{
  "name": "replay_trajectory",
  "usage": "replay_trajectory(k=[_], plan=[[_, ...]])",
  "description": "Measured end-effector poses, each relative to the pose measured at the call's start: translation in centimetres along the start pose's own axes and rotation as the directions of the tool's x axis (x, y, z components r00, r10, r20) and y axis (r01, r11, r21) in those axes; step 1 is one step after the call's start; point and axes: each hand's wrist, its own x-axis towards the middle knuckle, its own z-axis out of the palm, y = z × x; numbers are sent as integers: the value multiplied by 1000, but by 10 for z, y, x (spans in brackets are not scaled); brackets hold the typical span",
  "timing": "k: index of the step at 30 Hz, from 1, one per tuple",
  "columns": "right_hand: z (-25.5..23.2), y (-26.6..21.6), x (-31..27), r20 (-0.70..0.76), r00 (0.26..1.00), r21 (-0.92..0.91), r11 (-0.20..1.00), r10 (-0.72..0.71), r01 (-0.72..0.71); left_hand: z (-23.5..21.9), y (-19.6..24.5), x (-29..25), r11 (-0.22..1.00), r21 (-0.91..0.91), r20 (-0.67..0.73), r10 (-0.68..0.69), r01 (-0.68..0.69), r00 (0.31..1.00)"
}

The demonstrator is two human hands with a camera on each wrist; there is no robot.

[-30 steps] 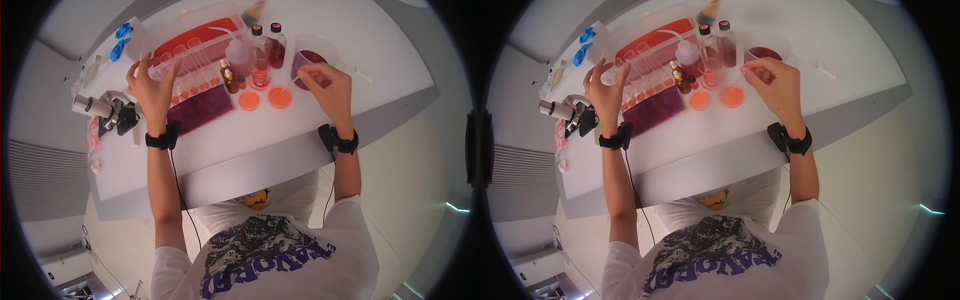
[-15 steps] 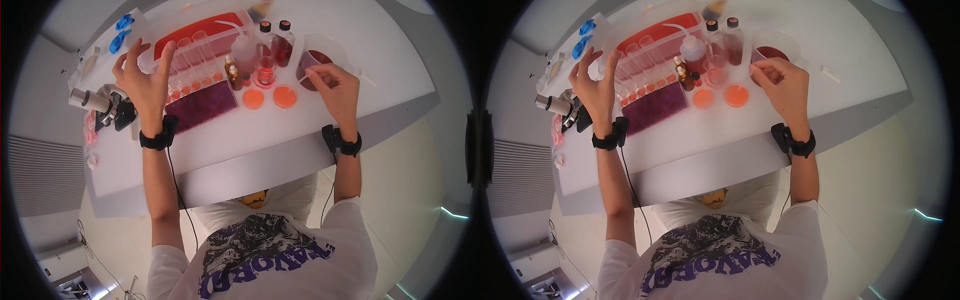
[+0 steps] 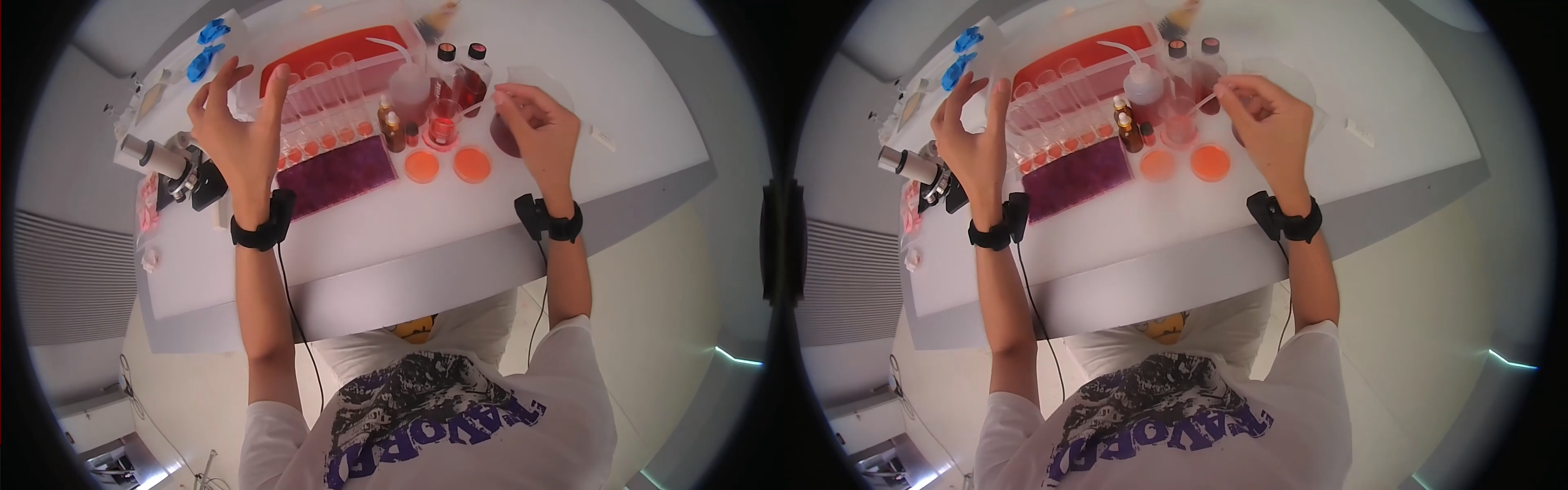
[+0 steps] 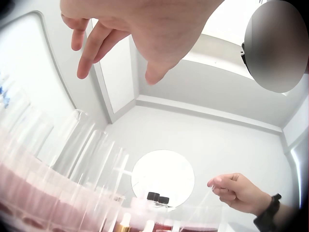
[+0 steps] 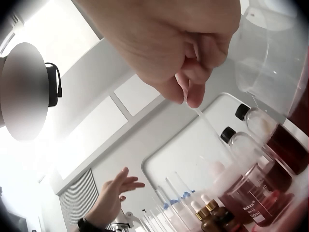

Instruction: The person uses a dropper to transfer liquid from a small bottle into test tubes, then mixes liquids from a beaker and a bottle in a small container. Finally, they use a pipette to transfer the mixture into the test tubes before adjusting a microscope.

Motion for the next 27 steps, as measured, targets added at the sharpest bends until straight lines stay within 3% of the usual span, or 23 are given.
replay_trajectory(k=[2, 5, 9, 11, 12, 13, 14, 15, 16, 18, 19, 21, 25, 27], plan=[[9, 18, 0, 67, 994, -105, 990, -84, 91, -1, 6, -1, 999, -26, 0, -22, 22, 1000], [9, 26, -5, 97, 994, -161, 985, -50, 66, -3, 19, -5, 1000, -12, 0, -2, 2, 1000], [-16, 7, -24, 23, 996, -361, 928, -89, 92, -4, 43, -15, 985, -152, -30, 74, -78, 997], [-35, 13, -33, 86, 996, -441, 897, 10, 29, -3, 61, -26, 973, -185, -22, 133, -134, 991], [-39, 16, -36, 81, 997, -443, 896, 9, 28, 0, 69, -34, 933, -331, 128, 194, -143, 973], [-43, 20, -39, 197, 980, -458, 887, 35, 60, 4, 78, -43, 875, -468, 264, 274, -125, 925], [-45, 24, -42, 309, 949, -468, 879, 64, 93, 10, 87, -55, 885, -465, 455, 265, -27, 850], [-44, 28, -45, 303, 951, -468, 879, 64, 90, 18, 94, -67, 896, -440, 626, 251, 67, 738], [-41, 32, -48, 369, 925, -483, 869, 90, 107, 26, 99, -77, 895, -442, 625, 255, 65, 738], [-35, 36, -49, 433, 894, -497, 858, 114, 131, 44, 104, -99, 949, -314, 813, 248, 39, 526], [-32, 37, -49, 435, 893, -519, 843, 118, 141, 53, 103, -111, 948, -316, 811, 250, 37, 530], [-30, 40, -48, 433, 893, -542, 826, 121, 151, 68, 102, -129, 925, -380, 713, 311, -26, 629], [-31, 45, -47, 441, 895, -565, 793, 59, 226, 80, 105, -132, 938, -342, 744, 306, -55, 593], [-32, 48, -45, 446, 893, -570, 790, 65, 227, 85, 106, -134, 932, -353, 685, 315, -79, 657]])
